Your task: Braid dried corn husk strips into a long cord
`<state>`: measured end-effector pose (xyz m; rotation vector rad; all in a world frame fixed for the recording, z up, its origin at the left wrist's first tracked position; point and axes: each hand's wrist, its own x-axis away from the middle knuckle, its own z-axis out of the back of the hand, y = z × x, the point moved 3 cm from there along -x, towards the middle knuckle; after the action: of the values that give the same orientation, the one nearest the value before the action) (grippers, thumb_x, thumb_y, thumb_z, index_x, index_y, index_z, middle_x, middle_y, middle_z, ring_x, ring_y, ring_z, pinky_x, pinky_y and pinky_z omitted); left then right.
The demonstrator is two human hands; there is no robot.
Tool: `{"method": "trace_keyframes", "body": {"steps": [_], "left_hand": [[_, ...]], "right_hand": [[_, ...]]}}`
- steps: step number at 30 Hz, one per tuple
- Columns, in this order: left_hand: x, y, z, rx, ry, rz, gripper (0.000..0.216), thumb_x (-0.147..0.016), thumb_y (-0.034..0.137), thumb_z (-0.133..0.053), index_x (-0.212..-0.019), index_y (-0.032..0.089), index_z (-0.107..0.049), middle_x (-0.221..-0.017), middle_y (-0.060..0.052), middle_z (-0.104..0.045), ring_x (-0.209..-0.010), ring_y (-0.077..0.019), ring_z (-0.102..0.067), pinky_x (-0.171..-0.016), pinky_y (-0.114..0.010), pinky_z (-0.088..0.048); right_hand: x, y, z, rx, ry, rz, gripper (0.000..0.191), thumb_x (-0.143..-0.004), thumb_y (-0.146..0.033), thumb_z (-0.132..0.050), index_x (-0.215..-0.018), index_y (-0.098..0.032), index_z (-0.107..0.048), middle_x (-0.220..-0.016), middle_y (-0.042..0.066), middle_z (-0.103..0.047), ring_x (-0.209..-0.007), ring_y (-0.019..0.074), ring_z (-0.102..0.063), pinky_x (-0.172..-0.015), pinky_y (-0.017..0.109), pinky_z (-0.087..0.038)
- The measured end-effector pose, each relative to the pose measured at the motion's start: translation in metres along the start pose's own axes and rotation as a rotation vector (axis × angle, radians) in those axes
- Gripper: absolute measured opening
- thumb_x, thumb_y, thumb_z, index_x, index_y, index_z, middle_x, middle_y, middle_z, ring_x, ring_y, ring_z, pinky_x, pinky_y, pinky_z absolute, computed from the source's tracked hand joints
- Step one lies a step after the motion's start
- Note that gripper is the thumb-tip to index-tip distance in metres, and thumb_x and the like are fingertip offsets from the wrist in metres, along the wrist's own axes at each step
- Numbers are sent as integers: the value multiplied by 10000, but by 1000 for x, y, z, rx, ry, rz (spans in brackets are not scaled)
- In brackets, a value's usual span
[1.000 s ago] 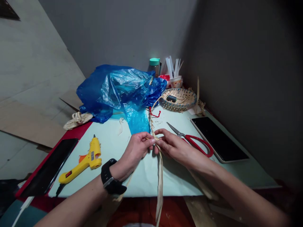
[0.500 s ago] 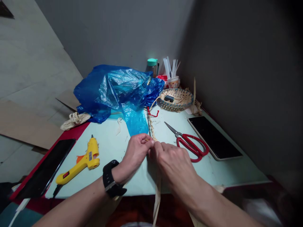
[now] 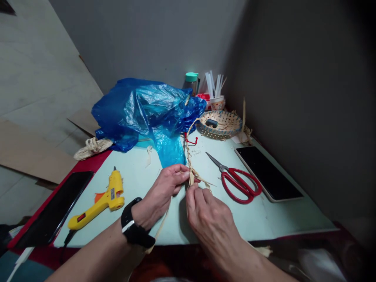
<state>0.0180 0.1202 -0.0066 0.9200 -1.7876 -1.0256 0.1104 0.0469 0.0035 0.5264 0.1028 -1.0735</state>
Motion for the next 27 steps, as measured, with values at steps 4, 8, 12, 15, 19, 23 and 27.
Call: {"method": "trace_keyframes", "body": {"steps": [4,8,12,15,19,23,27], "left_hand": [[-1,2,0,28,3,-17,58,-793,198,-625,-788,161,-581,-681,14,-629,-583,-57,-568,-579,-149,-403],[-1,2,0,52,3,-39,63,-800,194,-615,-822,151,-575,-730,-14,-665,-610,-64,-587,-594,-152,-414],[2,0,-1,34,18,-14,92,-781,195,-622,-848,148,-580,-781,-48,-690,-715,-109,-629,-676,-196,-443],[5,1,0,34,47,-41,116,-755,194,-646,-847,153,-587,-755,-22,-669,-664,-87,-592,-624,-179,-415],[7,1,-1,17,52,-80,125,-765,205,-635,-871,148,-599,-717,-1,-643,-551,-43,-501,-502,-152,-322],[6,2,-4,-2,38,-93,124,-747,206,-638,-850,148,-601,-674,18,-615,-515,-46,-488,-482,-168,-306],[6,3,-1,-114,96,-115,114,-734,214,-639,-817,152,-593,-630,45,-568,-463,-40,-423,-471,-183,-296]], "right_hand": [[0,2,-2,10,25,24,364,-739,26,-442,-1054,-52,-607,-778,106,-569,-661,200,-536,-501,284,-448],[-3,1,-4,-24,25,16,341,-731,38,-442,-1000,-71,-620,-776,108,-592,-667,208,-547,-519,296,-457],[-3,2,-2,-97,52,3,338,-745,49,-439,-1012,-64,-613,-759,106,-605,-659,210,-550,-534,313,-446],[0,14,4,-253,68,-2,219,-820,-23,-464,-939,-119,-621,-726,76,-594,-668,211,-542,-561,327,-427],[-2,53,7,-643,133,-196,167,-917,-259,-471,-960,-171,-606,-880,91,-636,-839,230,-570,-738,365,-440],[-20,70,-18,-1241,-204,-321,339,-912,-383,-474,-1199,-203,-490,-994,75,-636,-878,201,-597,-753,330,-449],[-33,57,-36,-1505,-392,-324,267,-897,-400,-471,-950,-153,-557,-762,16,-562,-657,132,-501,-576,249,-379]]}}
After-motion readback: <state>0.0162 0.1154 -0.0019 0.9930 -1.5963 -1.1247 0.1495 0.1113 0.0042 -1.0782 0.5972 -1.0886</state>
